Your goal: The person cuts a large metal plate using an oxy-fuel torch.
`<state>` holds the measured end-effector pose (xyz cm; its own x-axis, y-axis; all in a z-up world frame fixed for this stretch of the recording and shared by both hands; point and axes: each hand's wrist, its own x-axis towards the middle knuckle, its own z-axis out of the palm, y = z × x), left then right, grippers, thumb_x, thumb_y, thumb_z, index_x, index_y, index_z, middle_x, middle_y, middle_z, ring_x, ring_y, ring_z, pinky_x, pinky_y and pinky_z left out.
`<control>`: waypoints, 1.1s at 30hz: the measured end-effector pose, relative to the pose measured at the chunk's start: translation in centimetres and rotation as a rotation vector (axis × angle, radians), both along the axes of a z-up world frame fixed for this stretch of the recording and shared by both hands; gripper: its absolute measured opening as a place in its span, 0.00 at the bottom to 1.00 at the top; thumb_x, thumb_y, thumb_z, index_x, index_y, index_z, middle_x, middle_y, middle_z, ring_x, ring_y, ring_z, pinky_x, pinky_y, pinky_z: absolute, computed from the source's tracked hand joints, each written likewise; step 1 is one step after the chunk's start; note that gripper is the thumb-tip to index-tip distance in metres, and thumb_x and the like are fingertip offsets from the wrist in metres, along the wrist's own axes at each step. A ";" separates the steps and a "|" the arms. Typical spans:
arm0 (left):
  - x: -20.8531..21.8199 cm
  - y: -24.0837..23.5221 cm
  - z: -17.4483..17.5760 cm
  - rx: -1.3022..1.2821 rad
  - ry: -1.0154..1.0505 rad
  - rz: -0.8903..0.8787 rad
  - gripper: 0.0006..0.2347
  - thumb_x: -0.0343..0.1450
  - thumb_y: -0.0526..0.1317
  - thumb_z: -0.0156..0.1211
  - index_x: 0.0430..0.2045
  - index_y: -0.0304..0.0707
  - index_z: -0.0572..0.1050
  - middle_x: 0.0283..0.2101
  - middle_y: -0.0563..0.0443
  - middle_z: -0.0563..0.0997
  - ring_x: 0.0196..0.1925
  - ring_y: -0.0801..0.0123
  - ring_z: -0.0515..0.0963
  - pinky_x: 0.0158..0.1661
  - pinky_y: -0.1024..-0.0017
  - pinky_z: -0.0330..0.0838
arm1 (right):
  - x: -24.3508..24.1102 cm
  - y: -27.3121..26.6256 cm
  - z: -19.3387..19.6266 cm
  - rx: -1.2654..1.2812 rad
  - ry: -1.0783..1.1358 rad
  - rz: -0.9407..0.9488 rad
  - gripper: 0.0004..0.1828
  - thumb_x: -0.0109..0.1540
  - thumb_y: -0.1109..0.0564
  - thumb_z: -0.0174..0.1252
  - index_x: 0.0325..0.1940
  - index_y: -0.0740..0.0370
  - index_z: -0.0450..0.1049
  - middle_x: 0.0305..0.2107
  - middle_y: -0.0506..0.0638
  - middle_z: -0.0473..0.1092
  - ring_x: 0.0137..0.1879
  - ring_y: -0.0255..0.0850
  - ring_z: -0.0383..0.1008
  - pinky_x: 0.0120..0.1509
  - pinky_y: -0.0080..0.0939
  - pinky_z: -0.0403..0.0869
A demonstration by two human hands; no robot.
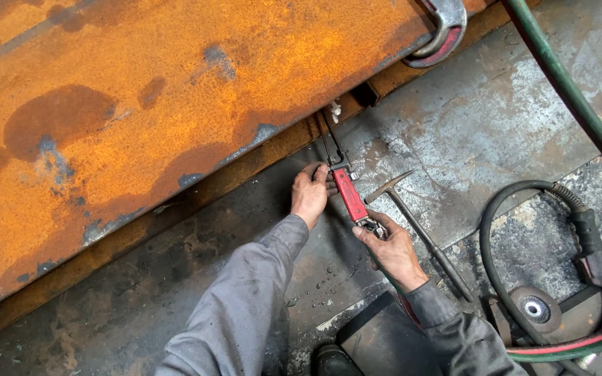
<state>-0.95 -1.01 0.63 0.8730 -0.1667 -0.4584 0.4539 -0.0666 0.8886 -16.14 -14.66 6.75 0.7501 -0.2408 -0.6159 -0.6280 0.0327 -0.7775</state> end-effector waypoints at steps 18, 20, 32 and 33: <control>0.0 -0.1 -1.9 -0.047 -0.021 0.057 0.14 0.77 0.41 0.52 0.50 0.26 0.75 0.36 0.43 0.82 0.34 0.67 0.83 0.36 0.70 0.82 | -0.2 0.2 -0.6 -0.003 -0.034 -0.036 0.35 0.56 0.49 0.69 0.65 0.63 0.71 0.11 0.45 0.66 0.14 0.33 0.65 0.18 0.36 0.61; 0.0 -0.1 -1.7 -0.047 -0.008 0.064 0.14 0.77 0.41 0.52 0.50 0.26 0.74 0.36 0.43 0.82 0.34 0.66 0.83 0.36 0.70 0.82 | -0.2 0.2 -0.8 -0.005 -0.036 -0.033 0.35 0.56 0.49 0.69 0.65 0.63 0.71 0.11 0.45 0.67 0.14 0.33 0.65 0.17 0.36 0.61; 0.0 0.1 -1.3 -0.070 0.042 0.048 0.16 0.77 0.42 0.52 0.52 0.25 0.73 0.36 0.44 0.80 0.34 0.65 0.84 0.36 0.70 0.83 | -0.2 0.2 -1.0 0.020 -0.023 -0.042 0.36 0.56 0.50 0.69 0.65 0.64 0.70 0.10 0.46 0.67 0.13 0.34 0.65 0.16 0.36 0.61; 0.1 0.1 -1.3 -0.076 0.043 0.051 0.16 0.77 0.42 0.52 0.52 0.25 0.72 0.36 0.44 0.80 0.34 0.65 0.84 0.36 0.70 0.83 | -0.1 0.1 -1.0 0.019 -0.021 -0.043 0.36 0.55 0.50 0.69 0.65 0.64 0.70 0.10 0.46 0.67 0.13 0.34 0.65 0.16 0.37 0.61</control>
<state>-0.84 -0.93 -0.67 0.8610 -0.1582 -0.4834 0.4929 0.0248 0.8697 -16.24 -14.52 5.77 0.7525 -0.2610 -0.6047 -0.6089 0.0744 -0.7898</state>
